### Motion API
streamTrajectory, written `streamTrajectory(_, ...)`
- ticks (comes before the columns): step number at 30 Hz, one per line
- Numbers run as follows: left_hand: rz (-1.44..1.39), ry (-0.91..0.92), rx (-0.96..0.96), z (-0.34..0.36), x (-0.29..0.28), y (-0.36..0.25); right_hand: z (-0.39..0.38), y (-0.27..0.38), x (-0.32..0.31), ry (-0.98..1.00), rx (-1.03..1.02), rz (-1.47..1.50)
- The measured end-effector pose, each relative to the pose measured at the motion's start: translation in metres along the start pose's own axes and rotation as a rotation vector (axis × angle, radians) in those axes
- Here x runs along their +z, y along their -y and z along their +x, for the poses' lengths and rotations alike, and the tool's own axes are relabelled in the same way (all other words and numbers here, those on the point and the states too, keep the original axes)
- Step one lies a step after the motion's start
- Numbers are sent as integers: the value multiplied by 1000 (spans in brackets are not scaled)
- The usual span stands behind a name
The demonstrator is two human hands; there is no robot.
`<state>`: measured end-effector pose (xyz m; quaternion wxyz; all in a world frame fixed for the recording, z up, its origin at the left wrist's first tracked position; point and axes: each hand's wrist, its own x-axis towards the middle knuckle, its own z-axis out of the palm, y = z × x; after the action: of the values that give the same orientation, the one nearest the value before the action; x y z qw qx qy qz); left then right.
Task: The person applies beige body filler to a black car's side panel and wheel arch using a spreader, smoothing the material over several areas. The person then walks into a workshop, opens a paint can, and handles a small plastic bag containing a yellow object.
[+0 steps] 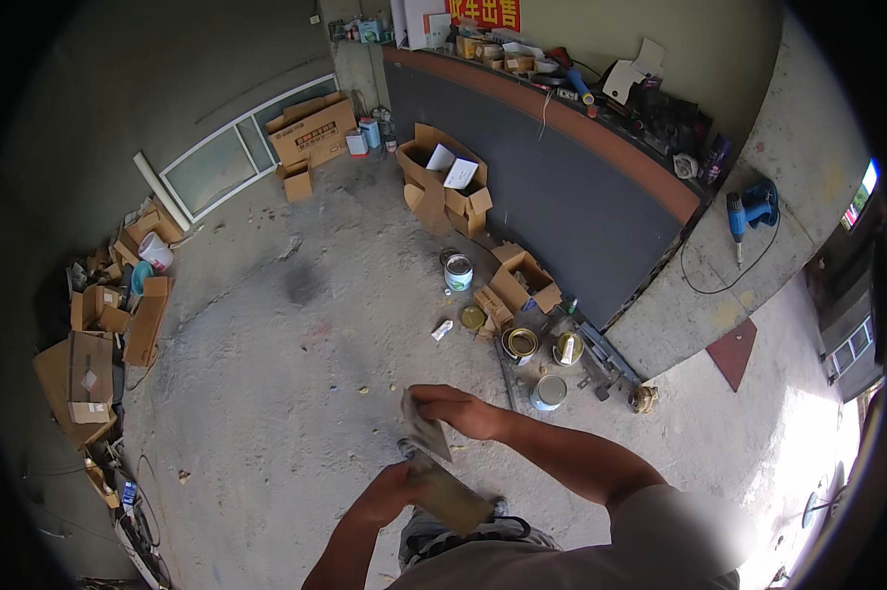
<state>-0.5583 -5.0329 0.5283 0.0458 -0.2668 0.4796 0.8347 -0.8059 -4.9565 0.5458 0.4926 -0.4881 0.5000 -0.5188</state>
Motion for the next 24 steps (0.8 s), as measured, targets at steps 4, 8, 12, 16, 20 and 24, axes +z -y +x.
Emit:
streamTrajectory(4, -22, 1, 85, 51, -68, -69, 105, -8, -14, 59, -3, -75)
streamTrajectory(8, -187, 30, 133, 85, -130, -154, 177, 5, -79, 76, 89, -75)
streamTrajectory(12, -81, 134, -88, 161, -147, -208, 260, 25, -110, 1, -48, 381)
streamTrajectory(16, -38, 209, -86, 235, -170, -253, 306, 21, -172, -100, -137, -35)
streamTrajectory(20, -15, 341, -78, 308, -193, -307, 357, 10, -258, -211, -17, 193)
streamTrajectory(24, -34, 325, -70, 389, -201, -384, 436, -4, -320, -106, -231, 150)
